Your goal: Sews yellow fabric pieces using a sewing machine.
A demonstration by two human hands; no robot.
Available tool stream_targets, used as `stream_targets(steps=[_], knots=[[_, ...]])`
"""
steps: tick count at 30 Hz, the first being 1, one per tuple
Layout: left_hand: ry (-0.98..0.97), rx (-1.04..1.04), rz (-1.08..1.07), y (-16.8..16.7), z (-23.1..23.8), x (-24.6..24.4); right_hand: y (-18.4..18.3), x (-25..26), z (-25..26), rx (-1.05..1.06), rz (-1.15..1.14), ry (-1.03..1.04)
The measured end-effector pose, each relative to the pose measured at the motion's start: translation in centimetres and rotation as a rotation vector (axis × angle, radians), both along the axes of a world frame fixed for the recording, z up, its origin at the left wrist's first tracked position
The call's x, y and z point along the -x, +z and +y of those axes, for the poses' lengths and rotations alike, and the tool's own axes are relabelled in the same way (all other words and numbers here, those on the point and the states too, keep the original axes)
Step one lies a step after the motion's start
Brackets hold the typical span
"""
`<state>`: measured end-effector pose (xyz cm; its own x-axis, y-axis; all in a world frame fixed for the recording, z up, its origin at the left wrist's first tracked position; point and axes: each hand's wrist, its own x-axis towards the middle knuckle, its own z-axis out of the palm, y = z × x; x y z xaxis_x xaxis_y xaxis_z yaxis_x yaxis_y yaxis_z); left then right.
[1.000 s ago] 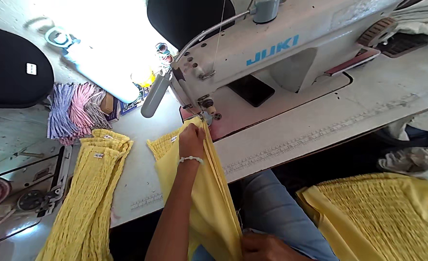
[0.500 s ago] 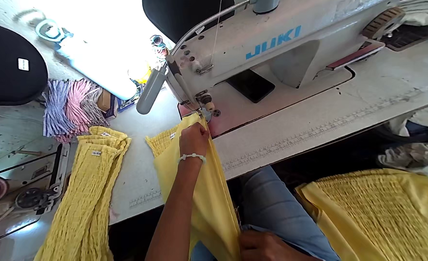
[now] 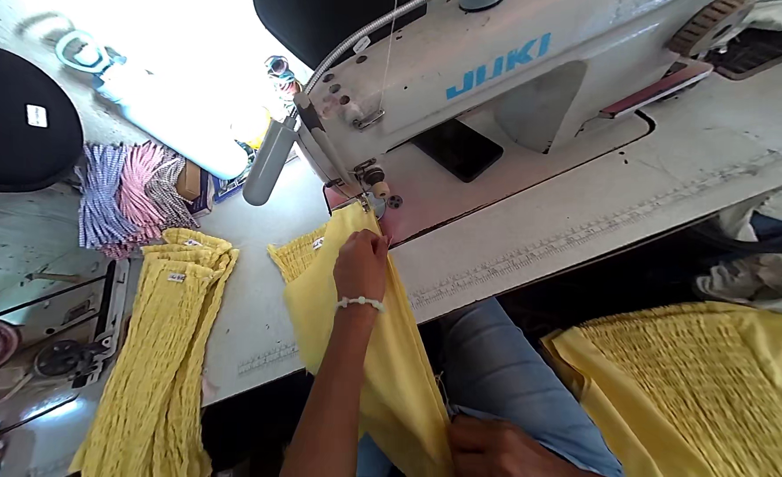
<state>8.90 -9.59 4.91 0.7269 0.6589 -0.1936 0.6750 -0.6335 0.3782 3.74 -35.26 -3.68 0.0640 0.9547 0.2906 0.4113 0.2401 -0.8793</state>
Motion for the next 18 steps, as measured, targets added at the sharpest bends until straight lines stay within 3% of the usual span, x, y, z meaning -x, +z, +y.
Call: stream_targets(steps=[7,18], knots=[[-0.308,-0.301,-0.325,-5.3,-1.1,6.1,0.0,-1.7,-2.4,0.053,-0.081,-0.143],[-0.432,-0.205,-0.384,-5.4,4.5,3.7,-1.7,-1.8,1.1,-0.128,-0.259,-0.398]])
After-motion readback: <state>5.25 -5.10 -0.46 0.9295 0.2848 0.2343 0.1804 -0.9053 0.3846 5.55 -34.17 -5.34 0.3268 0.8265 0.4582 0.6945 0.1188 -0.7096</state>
